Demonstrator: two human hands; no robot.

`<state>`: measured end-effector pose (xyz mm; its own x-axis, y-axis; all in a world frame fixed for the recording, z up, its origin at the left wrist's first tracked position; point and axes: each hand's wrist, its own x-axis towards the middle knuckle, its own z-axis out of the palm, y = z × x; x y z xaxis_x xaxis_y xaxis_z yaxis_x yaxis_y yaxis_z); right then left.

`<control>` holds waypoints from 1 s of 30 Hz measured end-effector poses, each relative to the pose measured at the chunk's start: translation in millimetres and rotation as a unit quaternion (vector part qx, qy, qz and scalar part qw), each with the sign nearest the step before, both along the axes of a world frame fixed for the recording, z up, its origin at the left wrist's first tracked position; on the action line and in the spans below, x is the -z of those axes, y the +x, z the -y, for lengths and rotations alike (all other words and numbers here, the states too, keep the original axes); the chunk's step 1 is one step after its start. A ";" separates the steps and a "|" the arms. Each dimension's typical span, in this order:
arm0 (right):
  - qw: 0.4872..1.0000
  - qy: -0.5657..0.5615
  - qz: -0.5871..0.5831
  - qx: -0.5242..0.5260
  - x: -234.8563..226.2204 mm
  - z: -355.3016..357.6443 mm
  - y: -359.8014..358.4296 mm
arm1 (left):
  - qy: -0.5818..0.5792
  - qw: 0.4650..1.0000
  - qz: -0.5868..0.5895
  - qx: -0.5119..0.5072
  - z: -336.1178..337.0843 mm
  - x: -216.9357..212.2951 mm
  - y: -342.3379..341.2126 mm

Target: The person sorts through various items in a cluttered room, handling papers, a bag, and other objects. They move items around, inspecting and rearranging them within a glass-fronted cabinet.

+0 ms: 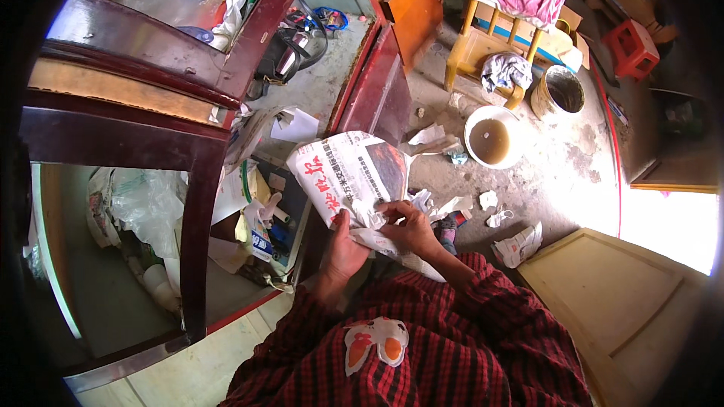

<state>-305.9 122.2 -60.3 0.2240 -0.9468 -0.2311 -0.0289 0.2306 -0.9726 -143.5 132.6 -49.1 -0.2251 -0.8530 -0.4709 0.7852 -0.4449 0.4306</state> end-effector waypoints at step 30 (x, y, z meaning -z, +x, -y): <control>0.908 -0.066 -0.254 -0.327 77.2 -101.2 -34.4 | -0.189 0.722 0.402 0.532 -140.3 133.7 9.0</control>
<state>-340.3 223.4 -137.6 0.6440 -0.6769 -0.3564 -0.5700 -0.1138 -0.8137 -134.5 272.9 -182.8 -0.6303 -0.5009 -0.5931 -0.4837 -0.3441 0.8047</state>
